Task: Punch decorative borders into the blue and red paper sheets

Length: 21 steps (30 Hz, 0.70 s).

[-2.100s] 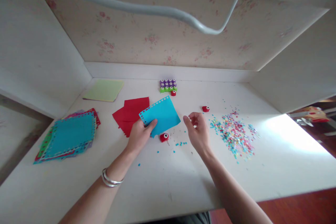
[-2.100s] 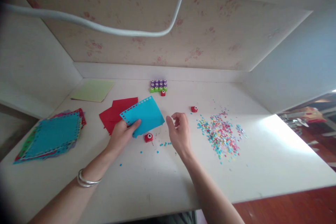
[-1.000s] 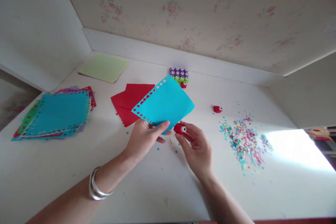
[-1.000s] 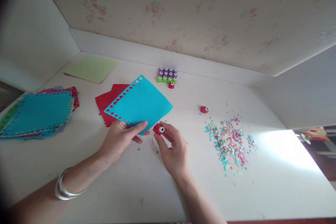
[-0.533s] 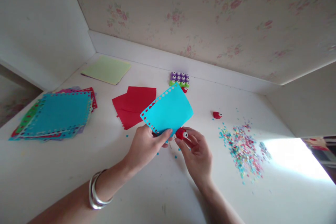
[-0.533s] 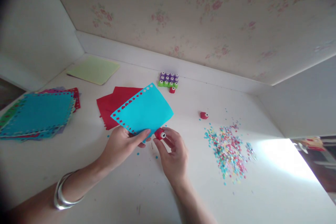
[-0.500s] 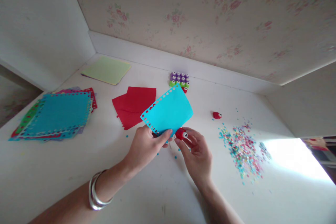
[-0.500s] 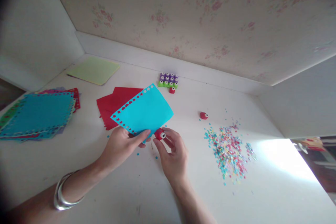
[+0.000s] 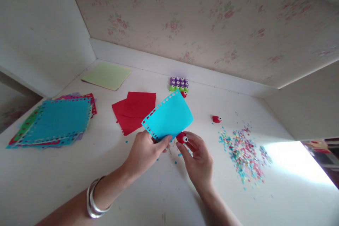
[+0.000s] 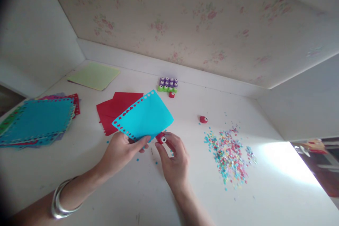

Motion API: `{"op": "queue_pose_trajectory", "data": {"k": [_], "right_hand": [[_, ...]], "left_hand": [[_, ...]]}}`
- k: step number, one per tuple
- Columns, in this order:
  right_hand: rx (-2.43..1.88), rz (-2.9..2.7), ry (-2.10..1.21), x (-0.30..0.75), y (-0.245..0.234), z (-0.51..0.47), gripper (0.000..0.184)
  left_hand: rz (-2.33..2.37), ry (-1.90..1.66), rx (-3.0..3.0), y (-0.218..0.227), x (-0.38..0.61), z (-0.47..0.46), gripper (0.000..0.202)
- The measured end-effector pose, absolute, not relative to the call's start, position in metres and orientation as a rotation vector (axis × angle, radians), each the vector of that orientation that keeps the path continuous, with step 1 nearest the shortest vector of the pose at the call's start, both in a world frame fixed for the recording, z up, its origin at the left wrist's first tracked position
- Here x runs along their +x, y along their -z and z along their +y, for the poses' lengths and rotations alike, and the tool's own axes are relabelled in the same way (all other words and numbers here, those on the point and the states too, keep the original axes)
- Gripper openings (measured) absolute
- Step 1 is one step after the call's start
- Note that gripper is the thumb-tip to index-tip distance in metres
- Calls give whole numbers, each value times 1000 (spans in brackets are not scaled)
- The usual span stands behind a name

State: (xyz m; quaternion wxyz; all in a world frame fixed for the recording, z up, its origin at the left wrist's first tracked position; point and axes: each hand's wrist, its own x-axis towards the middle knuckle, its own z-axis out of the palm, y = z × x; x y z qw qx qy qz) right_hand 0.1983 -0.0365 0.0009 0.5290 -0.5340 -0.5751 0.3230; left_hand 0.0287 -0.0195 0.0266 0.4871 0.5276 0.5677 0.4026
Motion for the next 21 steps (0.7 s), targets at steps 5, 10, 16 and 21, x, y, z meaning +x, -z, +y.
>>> {"op": "queue_pose_trajectory", "data": {"k": [5, 10, 16, 21], "right_hand": [[-1290, -1404, -742, 199, -1, -35, 16], [-1228, -1403, -781, 199, 2, -35, 15], [-1184, -1391, -813, 198, 3, -35, 19], [-1154, -1441, -758, 200, 2, -35, 22]], "left_hand": [[1385, -960, 1296, -28, 28, -19, 27], [1376, -972, 1304, -33, 29, -18, 26], [1432, -945, 1395, -34, 28, -20, 31], [1422, -962, 1367, -29, 28, -20, 30]]}}
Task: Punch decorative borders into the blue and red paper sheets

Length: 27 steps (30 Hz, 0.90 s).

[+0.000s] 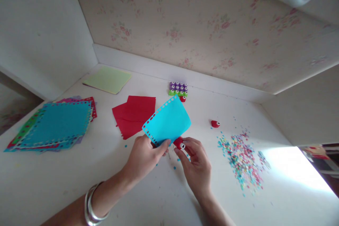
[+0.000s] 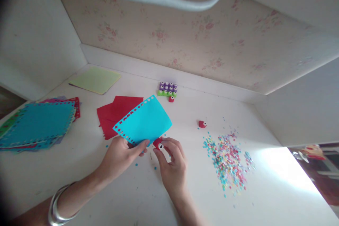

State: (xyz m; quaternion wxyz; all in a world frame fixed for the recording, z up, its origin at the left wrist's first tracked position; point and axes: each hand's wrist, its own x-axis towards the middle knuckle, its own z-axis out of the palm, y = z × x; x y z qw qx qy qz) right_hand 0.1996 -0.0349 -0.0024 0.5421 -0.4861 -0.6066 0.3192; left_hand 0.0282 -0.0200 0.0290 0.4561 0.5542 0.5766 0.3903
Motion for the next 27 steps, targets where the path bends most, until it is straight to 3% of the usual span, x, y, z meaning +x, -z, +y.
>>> {"op": "queue_pose_trajectory", "data": {"k": [27], "right_hand": [[-1206, -1528, -705, 204, 1, -34, 22]], "left_hand": [[1386, -929, 1439, -29, 28, -18, 31]]}}
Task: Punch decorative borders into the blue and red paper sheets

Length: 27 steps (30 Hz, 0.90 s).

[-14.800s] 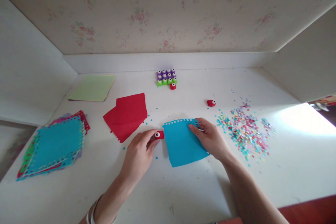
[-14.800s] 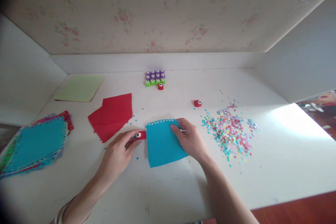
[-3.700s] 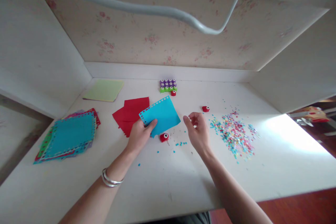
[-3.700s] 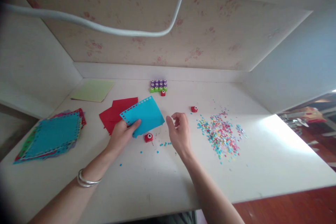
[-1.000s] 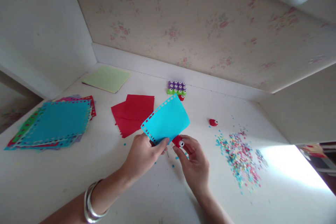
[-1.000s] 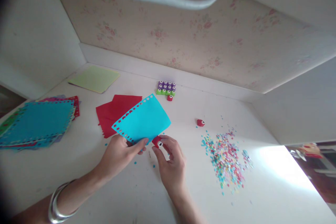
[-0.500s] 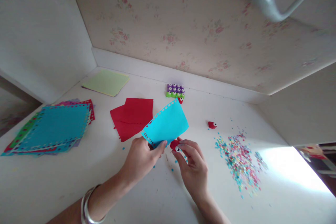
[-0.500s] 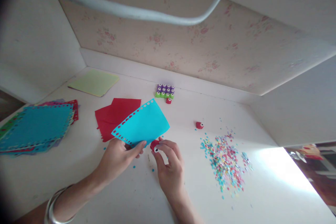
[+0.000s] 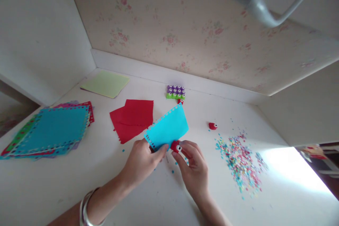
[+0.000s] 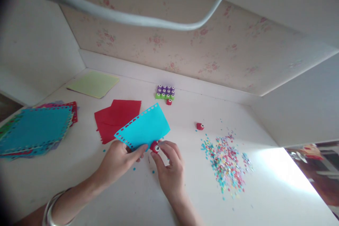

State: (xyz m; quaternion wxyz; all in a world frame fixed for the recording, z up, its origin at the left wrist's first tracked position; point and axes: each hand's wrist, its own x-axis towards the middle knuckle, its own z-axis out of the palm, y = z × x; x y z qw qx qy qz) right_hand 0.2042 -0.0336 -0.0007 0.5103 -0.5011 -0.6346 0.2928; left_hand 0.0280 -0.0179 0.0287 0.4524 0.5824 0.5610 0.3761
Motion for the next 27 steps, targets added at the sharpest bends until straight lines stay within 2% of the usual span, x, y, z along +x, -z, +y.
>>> {"op": "queue_pose_trajectory", "data": {"k": [5, 19, 27], "right_hand": [[-1204, -1495, -756, 202, -2, -34, 21], [-1176, -1530, -805, 197, -7, -38, 22], [-1181, -1516, -839, 193, -6, -41, 17]], "left_hand": [[1290, -843, 1364, -31, 29, -17, 27], [1338, -929, 1234, -30, 31, -14, 36], [1334, -939, 1264, -28, 33, -17, 39]]}}
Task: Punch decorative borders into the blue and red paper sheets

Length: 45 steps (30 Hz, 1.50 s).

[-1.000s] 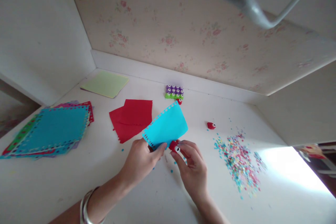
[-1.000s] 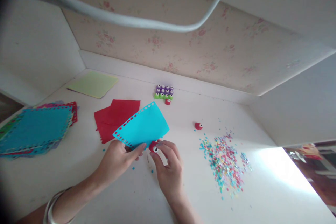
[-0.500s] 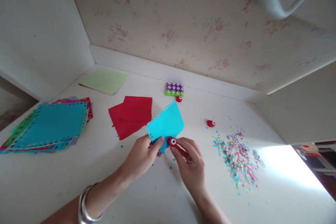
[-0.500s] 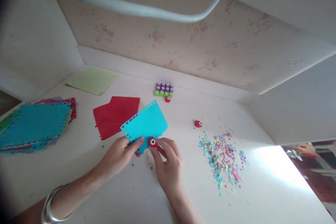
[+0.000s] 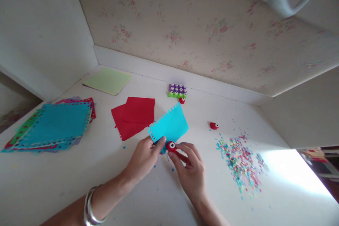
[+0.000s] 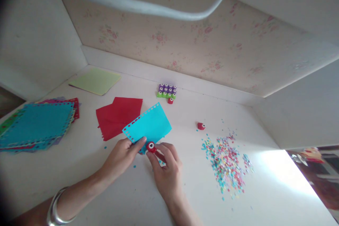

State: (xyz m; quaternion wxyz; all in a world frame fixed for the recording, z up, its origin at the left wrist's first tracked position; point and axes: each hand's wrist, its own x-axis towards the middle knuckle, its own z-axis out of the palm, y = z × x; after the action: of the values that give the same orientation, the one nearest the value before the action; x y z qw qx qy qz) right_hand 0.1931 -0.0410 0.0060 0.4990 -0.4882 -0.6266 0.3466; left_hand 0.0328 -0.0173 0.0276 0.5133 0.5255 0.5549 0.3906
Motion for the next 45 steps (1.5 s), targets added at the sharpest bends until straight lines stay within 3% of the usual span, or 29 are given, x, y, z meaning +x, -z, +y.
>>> {"op": "queue_pose_trajectory", "data": {"k": [3, 9, 14, 22, 32, 36, 45], "right_hand": [[-1224, -1518, -874, 193, -4, -41, 15], [-1341, -1667, -797, 198, -4, -44, 32], [-1443, -1830, -655, 207, -12, -55, 19], [-1471, -2010, -657, 222, -18, -57, 21], [-1195, -2340, -565, 236, -32, -32, 24], [-1227, -2333, -655, 239, -29, -28, 24], [-1227, -2395, -494, 238, -23, -30, 22]], "left_hand": [[1350, -915, 1314, -28, 32, -17, 37], [1357, -874, 1380, -21, 33, -12, 25], [1383, -761, 1579, -20, 38, -10, 19], [1355, -456, 1892, -27, 40, -9, 23], [1404, -552, 1864, -23, 25, -11, 10], [1431, -593, 1906, -21, 27, -14, 15], [1563, -625, 2009, -23, 29, -19, 25]]}}
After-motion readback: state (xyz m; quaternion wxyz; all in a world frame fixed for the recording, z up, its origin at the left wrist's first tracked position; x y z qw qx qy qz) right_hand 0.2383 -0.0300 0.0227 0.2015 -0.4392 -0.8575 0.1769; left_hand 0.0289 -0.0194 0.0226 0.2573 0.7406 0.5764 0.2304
